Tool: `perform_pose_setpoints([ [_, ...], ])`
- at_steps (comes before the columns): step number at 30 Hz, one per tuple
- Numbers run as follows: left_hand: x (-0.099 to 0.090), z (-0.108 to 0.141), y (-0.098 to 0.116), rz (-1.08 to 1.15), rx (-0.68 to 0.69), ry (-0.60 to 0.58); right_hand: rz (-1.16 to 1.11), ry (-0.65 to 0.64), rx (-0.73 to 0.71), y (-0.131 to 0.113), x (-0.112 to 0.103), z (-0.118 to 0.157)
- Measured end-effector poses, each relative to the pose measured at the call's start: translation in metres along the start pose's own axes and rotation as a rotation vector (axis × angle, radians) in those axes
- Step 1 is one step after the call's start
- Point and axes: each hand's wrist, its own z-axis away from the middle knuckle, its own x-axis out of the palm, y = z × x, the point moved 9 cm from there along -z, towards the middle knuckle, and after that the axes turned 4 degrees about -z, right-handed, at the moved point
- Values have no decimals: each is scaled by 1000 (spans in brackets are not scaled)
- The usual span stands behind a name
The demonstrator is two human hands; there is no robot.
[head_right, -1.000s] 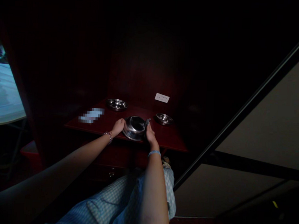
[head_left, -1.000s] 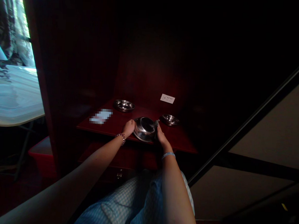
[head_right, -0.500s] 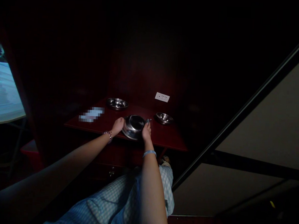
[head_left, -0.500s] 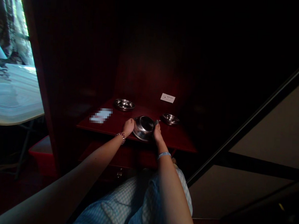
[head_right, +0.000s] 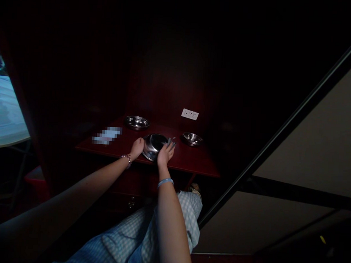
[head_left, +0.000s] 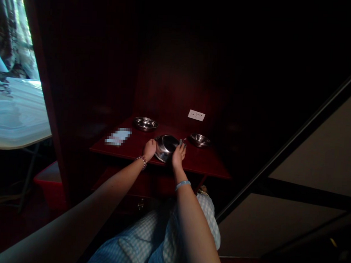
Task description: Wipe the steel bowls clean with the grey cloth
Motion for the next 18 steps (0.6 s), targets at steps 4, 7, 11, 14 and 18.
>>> perform_pose_setpoints([
  [4,2,-3,-1,-29,20,5,168,-9,-270,-34,3,24],
  [7,4,-5,-2,-45,31,10,252,-22,-487,-53,5,44],
  [11,6,-7,-5,-29,40,19,326,-56,-741,-71,10,62],
  [14,8,-8,-6,53,59,-1,375,-82,-845,-78,13,68],
  [18,15,-8,-6,208,119,-86,405,-142,-952,-86,16,76],
])
